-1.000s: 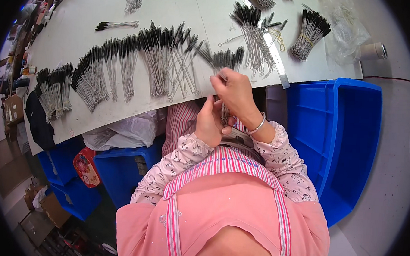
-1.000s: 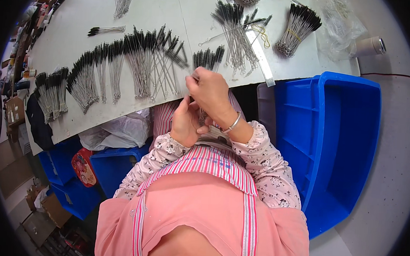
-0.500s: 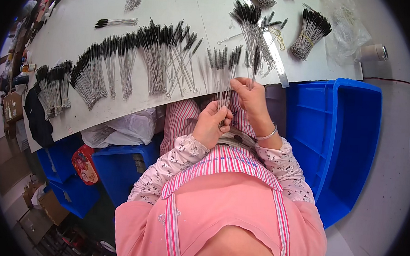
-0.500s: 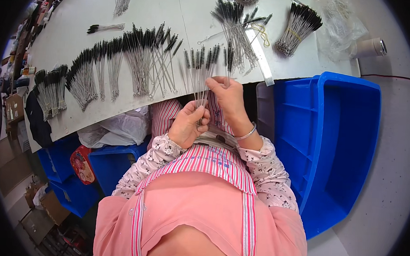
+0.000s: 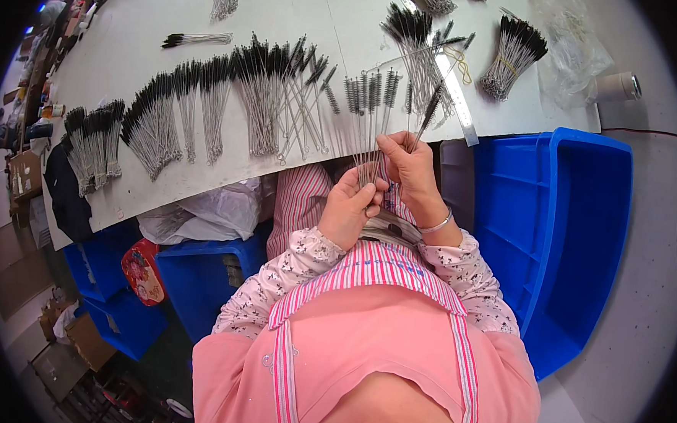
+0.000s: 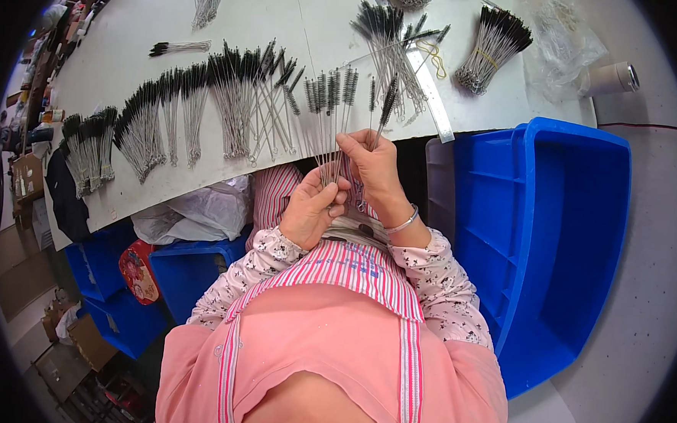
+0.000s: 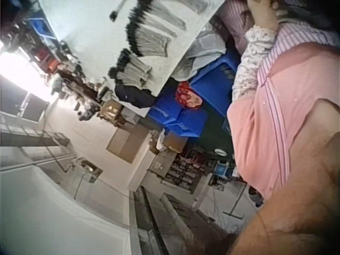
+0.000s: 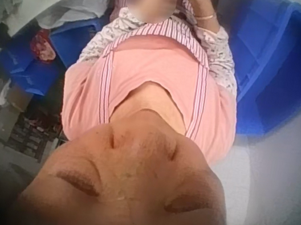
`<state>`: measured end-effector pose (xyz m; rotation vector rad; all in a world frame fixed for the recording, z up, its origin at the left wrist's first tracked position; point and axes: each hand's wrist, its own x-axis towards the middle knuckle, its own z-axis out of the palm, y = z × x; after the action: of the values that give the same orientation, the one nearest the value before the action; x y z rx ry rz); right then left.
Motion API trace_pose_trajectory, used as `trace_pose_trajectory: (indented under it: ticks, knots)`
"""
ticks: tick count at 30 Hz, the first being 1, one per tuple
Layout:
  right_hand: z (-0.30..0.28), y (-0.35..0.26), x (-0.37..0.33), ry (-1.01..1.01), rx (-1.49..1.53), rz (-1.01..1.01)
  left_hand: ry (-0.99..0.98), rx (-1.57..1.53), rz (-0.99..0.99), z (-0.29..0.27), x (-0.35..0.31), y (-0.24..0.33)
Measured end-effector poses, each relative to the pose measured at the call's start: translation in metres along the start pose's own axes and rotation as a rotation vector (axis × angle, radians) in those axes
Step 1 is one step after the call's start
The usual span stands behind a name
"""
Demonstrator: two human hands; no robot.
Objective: The person sorts bundles of thin wire brushes with black bristles on a white table. They pick up bundles, separate individual brushes, and arrange them into neat piles. The person handles the brushes by hand, organizing them into groups of similar size.
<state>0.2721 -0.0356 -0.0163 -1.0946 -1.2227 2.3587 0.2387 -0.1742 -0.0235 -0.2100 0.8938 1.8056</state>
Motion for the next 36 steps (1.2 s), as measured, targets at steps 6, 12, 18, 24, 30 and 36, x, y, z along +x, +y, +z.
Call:
trace_pose_trajectory:
  ticks: [6, 12, 18, 24, 30, 36]
  knots:
    - [-0.003, -0.029, 0.017, 0.140, -0.101, -0.348, -0.066, 0.045, -0.021, -0.006, -0.006, 0.001]
    - [0.001, -0.098, 0.032, -0.376, -0.554, -0.694, -0.074, 0.209, -0.050, -0.009, -0.017, 0.003]
    - [0.002, -0.102, 0.043, -0.607, -0.789, -0.435, -0.150, 0.144, -0.071, -0.009, -0.021, 0.008]
    - [-0.002, -0.082, 0.042, 0.037, -0.156, -0.679, -0.060, -0.152, -0.293, 0.010, -0.019, 0.024]
    - [-0.035, -0.047, 0.013, 0.164, -0.006, -0.388, -0.036, -0.156, -0.352, 0.024, -0.020, 0.042]
    - [-0.052, -0.026, 0.003, 0.160, -0.013, -0.213, -0.073, -0.238, -0.411, 0.034, -0.020, 0.055]
